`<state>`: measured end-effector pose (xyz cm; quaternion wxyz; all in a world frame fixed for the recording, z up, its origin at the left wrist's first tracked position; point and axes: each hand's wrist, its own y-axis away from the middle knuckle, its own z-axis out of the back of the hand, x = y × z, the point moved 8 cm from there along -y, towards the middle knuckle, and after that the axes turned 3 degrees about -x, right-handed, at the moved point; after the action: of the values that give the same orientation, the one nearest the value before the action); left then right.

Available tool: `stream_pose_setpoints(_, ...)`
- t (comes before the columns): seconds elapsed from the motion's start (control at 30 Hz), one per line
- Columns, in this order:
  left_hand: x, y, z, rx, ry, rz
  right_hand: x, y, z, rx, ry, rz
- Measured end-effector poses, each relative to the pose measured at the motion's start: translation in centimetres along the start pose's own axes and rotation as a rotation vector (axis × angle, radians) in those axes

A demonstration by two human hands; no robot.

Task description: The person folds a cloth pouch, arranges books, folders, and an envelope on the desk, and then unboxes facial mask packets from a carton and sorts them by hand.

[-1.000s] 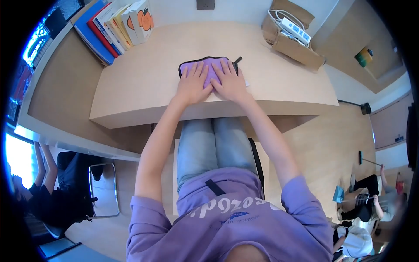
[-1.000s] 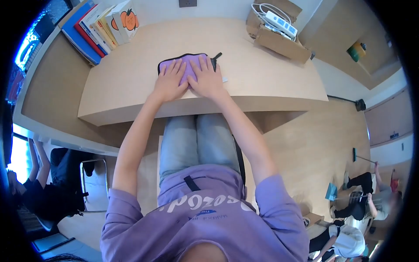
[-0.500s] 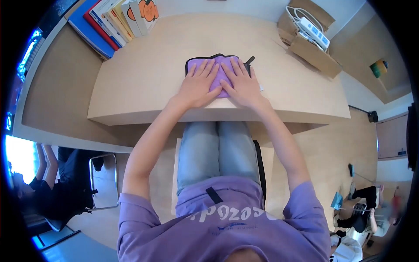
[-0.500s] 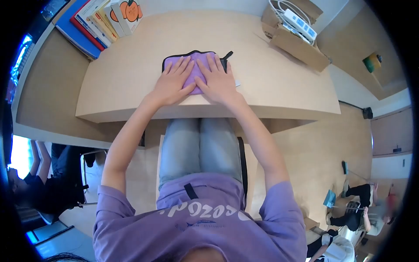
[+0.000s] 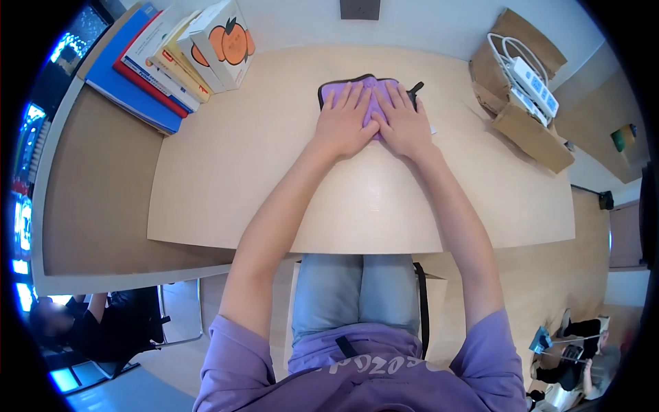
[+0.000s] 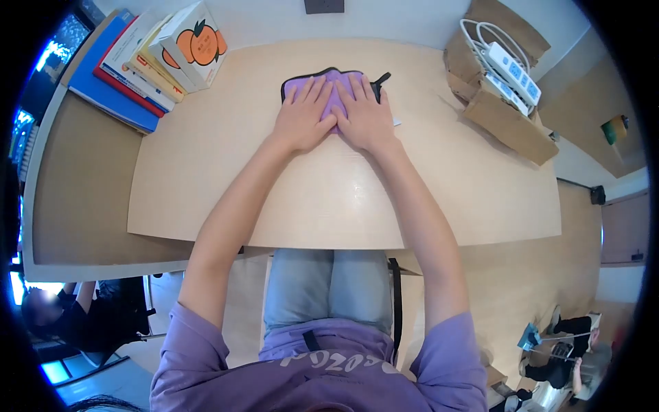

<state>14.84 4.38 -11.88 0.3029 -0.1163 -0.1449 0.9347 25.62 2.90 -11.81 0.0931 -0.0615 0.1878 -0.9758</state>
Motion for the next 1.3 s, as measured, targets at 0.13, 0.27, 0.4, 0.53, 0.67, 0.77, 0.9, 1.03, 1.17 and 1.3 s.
stream_pose_setpoints(0.13, 0.9, -2.4, -0.8, 0.086, 0.052, -0.039, -0.5, -0.8, 0.2, -0.061, -0.039, -0.085)
stream_pose_setpoints(0.27, 1.6, -4.1, -1.6, 0.121, 0.079, -0.036, -0.9, -1.1, 0.1, -0.091, -0.047, -0.145)
stream_pose_setpoints(0.4, 1.4, -4.8, -1.4, 0.007, 0.066, -0.009, -2.0, -0.6, 2.1, -0.342, -0.297, -0.18)
stream_pose_setpoints(0.53, 2.4, -3.1, 1.7, -0.302, 0.336, 0.052, -4.5, 0.1, 4.2, -0.345, -0.352, -0.3)
stream_pose_setpoints(0.67, 4.2, 0.2, 4.4, -0.372, 0.365, 0.186, -6.0, 1.6, 5.0, -0.06, -0.134, -0.385)
stream_pose_setpoints(0.77, 3.5, 3.4, 5.5, -0.268, 0.202, 0.209, -6.0, 1.5, 5.2, 0.067, -0.146, -0.41)
stream_pose_setpoints(0.9, 3.1, 3.7, 6.0, -0.282, 0.151, 0.127, -5.8, 1.3, 5.4, -0.091, -0.293, -0.393)
stream_pose_setpoints(1.03, 3.5, 3.0, 6.0, -0.265, 0.157, 0.133, -6.5, 1.3, 6.8, -0.449, -0.602, -0.399)
stream_pose_setpoints(1.17, 3.6, 3.7, 8.7, -0.413, 0.304, 0.247, -8.1, 1.1, 6.1, -0.504, -1.144, -0.497)
stream_pose_setpoints(1.3, 4.1, 4.5, 10.6, -0.524, 0.573, 0.373, -8.5, 0.7, 6.1, -0.469, -1.651, -0.509)
